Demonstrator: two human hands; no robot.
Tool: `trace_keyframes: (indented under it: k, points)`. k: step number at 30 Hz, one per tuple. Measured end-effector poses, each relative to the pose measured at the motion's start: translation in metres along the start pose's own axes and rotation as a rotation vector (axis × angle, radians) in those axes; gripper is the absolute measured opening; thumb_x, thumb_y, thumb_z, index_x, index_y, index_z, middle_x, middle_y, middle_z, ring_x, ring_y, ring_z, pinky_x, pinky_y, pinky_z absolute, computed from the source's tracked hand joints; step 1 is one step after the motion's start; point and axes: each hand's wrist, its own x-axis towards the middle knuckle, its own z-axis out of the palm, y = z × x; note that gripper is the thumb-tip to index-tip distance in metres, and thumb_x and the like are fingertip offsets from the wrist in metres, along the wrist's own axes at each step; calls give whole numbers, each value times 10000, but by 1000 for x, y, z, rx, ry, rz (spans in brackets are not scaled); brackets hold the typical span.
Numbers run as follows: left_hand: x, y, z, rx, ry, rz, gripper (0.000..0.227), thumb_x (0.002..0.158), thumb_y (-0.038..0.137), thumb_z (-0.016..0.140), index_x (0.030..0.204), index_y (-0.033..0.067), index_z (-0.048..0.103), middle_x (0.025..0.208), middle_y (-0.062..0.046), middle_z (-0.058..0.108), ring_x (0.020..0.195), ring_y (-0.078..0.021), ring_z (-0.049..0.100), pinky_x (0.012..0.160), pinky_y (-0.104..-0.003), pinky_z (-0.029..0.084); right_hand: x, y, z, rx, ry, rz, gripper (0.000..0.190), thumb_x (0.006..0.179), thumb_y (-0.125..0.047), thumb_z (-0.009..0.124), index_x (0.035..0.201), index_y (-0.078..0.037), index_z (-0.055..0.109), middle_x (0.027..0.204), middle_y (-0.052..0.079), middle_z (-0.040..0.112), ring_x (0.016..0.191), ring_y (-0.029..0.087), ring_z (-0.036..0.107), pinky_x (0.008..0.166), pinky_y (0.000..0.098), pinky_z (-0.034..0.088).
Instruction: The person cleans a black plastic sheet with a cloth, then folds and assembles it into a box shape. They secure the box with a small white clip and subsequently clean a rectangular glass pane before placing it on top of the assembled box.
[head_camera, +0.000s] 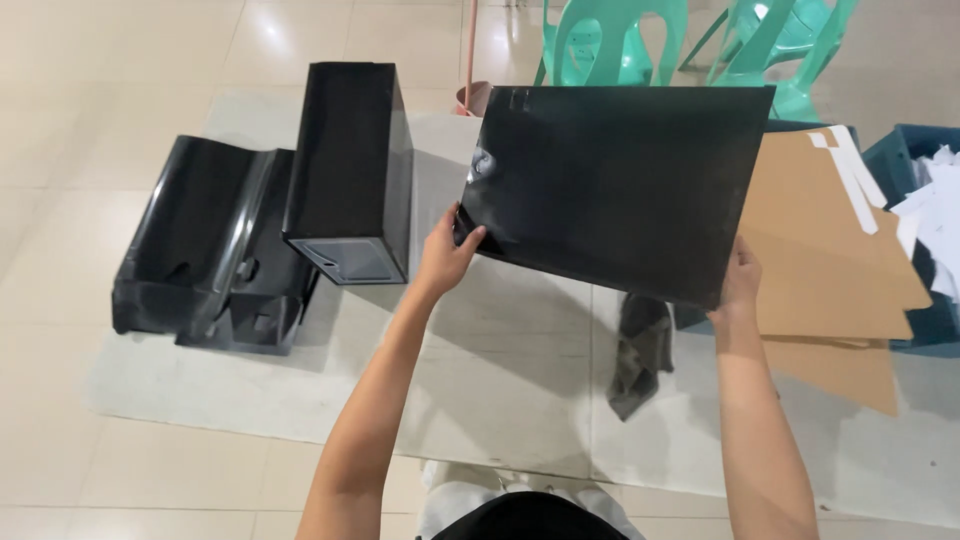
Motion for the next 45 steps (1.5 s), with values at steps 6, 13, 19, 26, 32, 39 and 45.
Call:
trace_keyframes:
  k: [6,13,19,26,32,39,45]
  points:
    - [20,-24,-36,96,-3,200,840,928,280,755,1539,-64,293,1486,-339,439,1381,-476,449,1132,-466,386,-27,22,84,-81,5,-349,296,1108,-180,663,1336,5,618,1121,23,691,975,80,630,868,223,515]
    - [6,5,-121,148,-47,403,661,966,193,714,1539,48,419,1599,-301,376,1473,-460,373,1191,-508,353,-75,96,211,-413,65,-637,574,1006,-125,809,1458,60,510,1227,107,662,1128,168,635,992,291,516]
    - [17,-66,-186,428,285,419,636,965,215,740,1514,46,466,1611,-236,401,1519,-432,356,1253,-548,290,-110,159,247,-513,-135,-358,677,956,-168,792,1451,47,383,1295,188,675,1200,221,665,1046,357,525]
    - [25,-89,-211,120,212,-127,884,837,458,811,1463,-49,448,1293,-307,627,1197,-403,627,996,-446,500,-116,183,273,-764,-360,-268,683,893,-78,767,1434,-10,355,1233,209,692,1192,322,680,1027,427,560]
    - [35,-105,-204,-10,162,-129,863,849,454,806,1451,-55,455,1202,-269,710,1112,-342,719,951,-382,557,-112,197,287,-858,-334,-262,690,891,-29,757,1442,-39,342,1212,218,705,1156,393,685,986,450,585]
    - [32,-113,-207,33,297,19,727,996,355,690,1517,-52,388,1416,-293,574,1309,-395,568,1084,-430,457,-116,188,289,-901,-316,-203,907,770,-210,910,1446,-33,331,1394,213,606,1307,364,582,1102,482,472]
    - [8,-81,-215,160,453,279,592,1058,213,612,1538,-41,376,1541,-289,451,1441,-439,416,1186,-497,375,-140,155,271,-796,-236,-209,1134,772,-302,888,1595,-15,163,1575,238,359,1375,367,488,1125,489,437]
